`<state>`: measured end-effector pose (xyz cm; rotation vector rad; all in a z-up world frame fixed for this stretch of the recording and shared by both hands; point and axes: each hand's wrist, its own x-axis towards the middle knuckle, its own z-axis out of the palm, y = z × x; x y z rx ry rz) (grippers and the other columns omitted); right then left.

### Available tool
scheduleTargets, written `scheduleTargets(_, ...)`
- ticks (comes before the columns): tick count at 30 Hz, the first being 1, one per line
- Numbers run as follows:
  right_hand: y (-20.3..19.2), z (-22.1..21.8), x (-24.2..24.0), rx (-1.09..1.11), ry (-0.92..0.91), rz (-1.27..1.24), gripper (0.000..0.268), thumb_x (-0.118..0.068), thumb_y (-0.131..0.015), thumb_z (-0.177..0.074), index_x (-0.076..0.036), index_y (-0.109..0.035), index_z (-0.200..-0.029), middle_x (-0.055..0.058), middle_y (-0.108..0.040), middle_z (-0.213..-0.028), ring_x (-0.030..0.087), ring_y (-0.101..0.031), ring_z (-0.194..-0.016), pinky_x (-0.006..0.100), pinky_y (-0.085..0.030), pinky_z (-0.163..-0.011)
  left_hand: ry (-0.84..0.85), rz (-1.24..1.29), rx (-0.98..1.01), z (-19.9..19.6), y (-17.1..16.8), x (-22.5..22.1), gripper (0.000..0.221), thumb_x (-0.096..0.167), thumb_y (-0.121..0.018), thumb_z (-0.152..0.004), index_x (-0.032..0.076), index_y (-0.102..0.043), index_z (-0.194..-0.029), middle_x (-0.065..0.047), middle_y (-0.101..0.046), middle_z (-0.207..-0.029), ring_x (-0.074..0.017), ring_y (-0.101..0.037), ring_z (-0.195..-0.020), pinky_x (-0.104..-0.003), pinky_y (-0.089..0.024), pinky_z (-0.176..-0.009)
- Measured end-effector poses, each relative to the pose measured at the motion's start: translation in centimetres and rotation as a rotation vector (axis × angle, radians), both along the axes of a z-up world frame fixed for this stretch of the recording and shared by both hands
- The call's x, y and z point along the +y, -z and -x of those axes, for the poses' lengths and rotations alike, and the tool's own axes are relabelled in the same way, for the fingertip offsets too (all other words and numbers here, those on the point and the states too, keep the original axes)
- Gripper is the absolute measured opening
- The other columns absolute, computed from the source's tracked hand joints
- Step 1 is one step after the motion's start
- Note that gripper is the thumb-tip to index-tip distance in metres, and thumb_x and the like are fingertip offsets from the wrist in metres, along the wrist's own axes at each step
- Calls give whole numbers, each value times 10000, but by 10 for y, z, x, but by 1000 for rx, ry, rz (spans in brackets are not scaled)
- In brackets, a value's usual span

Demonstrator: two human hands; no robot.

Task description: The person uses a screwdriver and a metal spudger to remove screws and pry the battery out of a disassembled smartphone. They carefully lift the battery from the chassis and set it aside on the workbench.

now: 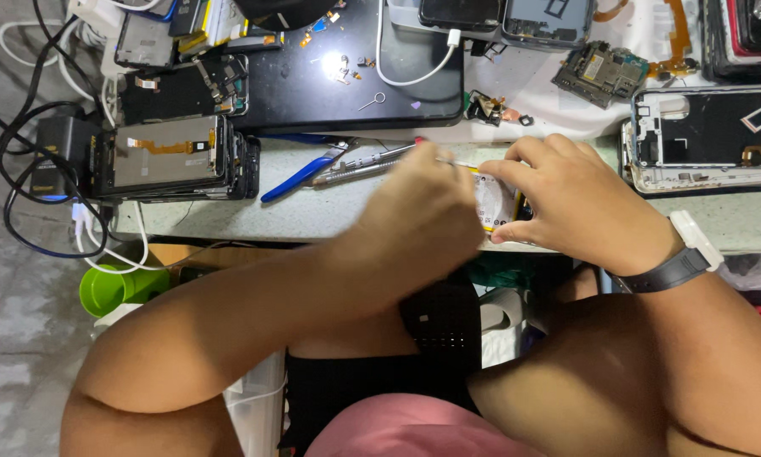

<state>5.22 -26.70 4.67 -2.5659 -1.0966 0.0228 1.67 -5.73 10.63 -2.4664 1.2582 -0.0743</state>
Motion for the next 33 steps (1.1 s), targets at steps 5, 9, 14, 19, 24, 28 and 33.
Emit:
scheduleTargets(5, 3, -1, -2, 3, 7, -4, 753, -426, -877, -602, -101, -664, -1248, 111, -628, -1114, 350, -587, -1057, 476, -464, -906, 14, 320, 88, -24, 16, 52, 78, 178, -684, -751, 174, -760, -732, -70, -672, -864, -246, -683, -857, -381, -491, -730)
scheduleTargets(9, 3, -1, 0, 10, 8, -36, 764, -411, -880, -589, -99, -666, -1254, 108, -629, -1107, 352, -585, -1048, 469, -469, -904, -38, 506, 235, -31, 42, 83, 147, 70, -667, -819, 155, -764, -889, -86, -666, -915, -276, -666, -864, -412, -497, -767)
scheduleTargets(14, 2, 1, 1, 11, 16, -29, 755, -402, -884, -594, -101, -665, -1250, 106, -635, -1095, 348, -591, -1042, 468, -471, -895, -96, 668, 320, -31, 53, 90, 277, -2, -660, -808, 157, -783, -999, -84, -664, -911, -293, -645, -848, -409, -489, -763)
scheduleTargets(19, 2, 1, 2, 8, 3, -22, 751, -405, -885, -589, -102, -667, -1241, 111, -633, -1093, 348, -594, -1040, 468, -475, -887, -20, 471, 63, -7, 29, 61, 97, 142, -681, -745, 124, -768, -784, -84, -674, -850, -267, -671, -856, -419, -483, -761)
scheduleTargets(24, 0, 0, 2, 2, 2, -20, 743, -399, -881, -600, -100, -666, -1245, 105, -633, -1093, 342, -592, -1036, 465, -473, -899, -10, 127, -54, 4, 12, 14, 131, 197, -678, -766, 119, -760, -699, -80, -673, -795, -239, -661, -822, -374, -464, -738)
scheduleTargets(28, 2, 2, -1, 2, 7, -24, 724, -407, -883, -625, -103, -671, -1247, 111, -632, -1090, 347, -590, -1037, 466, -468, -893, -21, 238, 109, -26, 15, 27, 99, 188, -690, -742, 161, -770, -688, -87, -677, -801, -273, -666, -842, -409, -464, -738)
scheduleTargets(33, 3, 2, -2, 16, 17, -46, 755, -413, -890, -598, -99, -670, -1249, 105, -630, -1084, 342, -590, -1030, 461, -470, -887, -54, 586, 284, -37, 40, 73, 175, 59, -653, -825, 161, -792, -850, -99, -670, -828, -311, -660, -831, -437, -472, -733)
